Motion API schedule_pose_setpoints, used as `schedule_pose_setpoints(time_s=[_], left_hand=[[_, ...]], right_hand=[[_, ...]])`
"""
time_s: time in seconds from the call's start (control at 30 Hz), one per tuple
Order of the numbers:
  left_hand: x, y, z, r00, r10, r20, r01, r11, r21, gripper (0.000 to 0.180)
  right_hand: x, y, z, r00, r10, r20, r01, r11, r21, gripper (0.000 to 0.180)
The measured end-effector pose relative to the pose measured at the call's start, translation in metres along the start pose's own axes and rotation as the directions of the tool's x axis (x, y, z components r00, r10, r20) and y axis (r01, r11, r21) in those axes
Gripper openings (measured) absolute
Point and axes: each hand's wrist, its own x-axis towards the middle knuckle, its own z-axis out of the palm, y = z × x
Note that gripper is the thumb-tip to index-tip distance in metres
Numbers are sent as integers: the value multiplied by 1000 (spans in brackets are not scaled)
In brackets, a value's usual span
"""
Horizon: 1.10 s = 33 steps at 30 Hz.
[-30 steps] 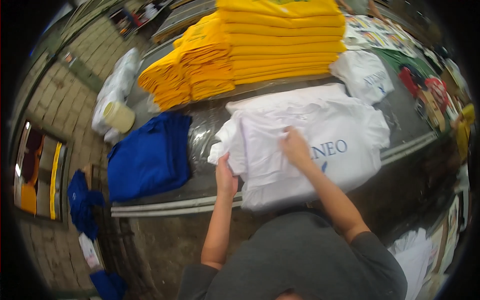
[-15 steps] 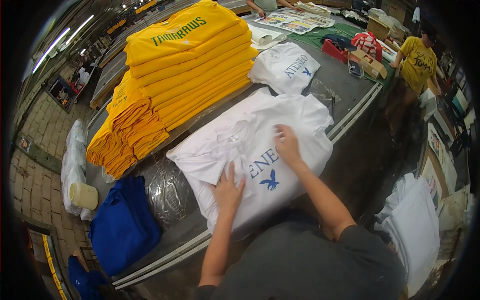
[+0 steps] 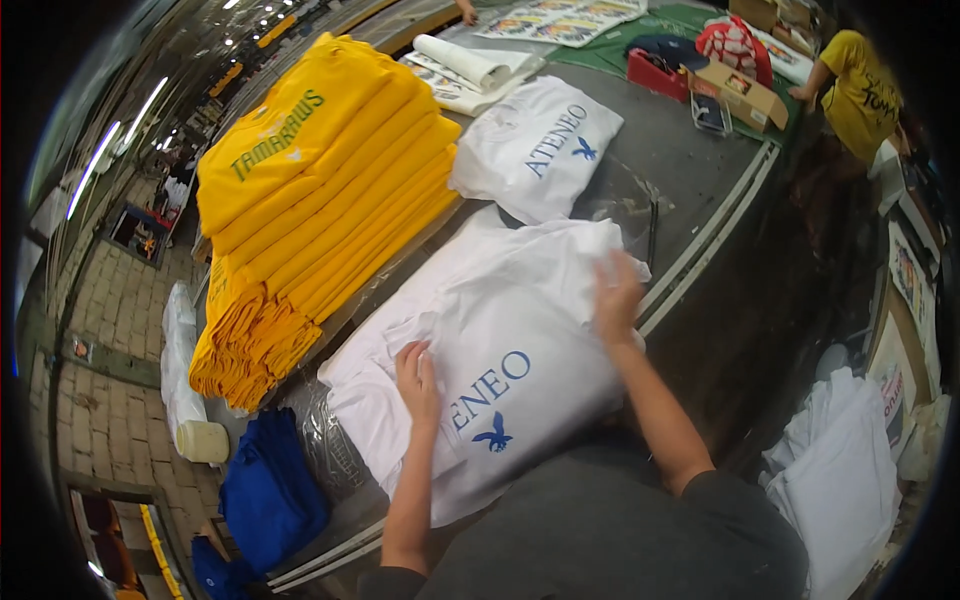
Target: Folding blue and white printed t-shirts and operating a heat press machine.
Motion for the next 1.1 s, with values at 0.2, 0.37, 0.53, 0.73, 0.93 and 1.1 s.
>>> schedule_pose_setpoints(time_s=[0.2, 0.37, 0.53, 0.73, 0.93, 1.1], left_hand=[[33, 116, 69, 764, -359, 537, 584, 31, -811, 73], [29, 72, 59, 782, -258, 567, 507, -265, -820, 76], [27, 66, 40, 779, -618, -111, 445, 669, -595, 60], [62, 114, 55, 620, -392, 679, 771, 148, -619, 62], [38, 91, 65, 839, -542, 47, 440, 625, -645, 51], [32, 160, 88, 958, 287, 19, -279, 910, 306, 44]], right_hand=[[-52, -51, 15, 488, -482, 728, 314, 875, 369, 24], [-9, -3, -13, 798, -273, 537, 363, 930, -67, 36], [19, 33, -13, 788, 1, 616, 70, 993, -91, 26], [-39, -50, 14, 363, -780, 509, 616, 611, 497, 8], [-10, 17, -28, 607, -612, 507, 506, 789, 348, 19], [54, 98, 4, 871, -222, 438, 317, 936, -155, 12]])
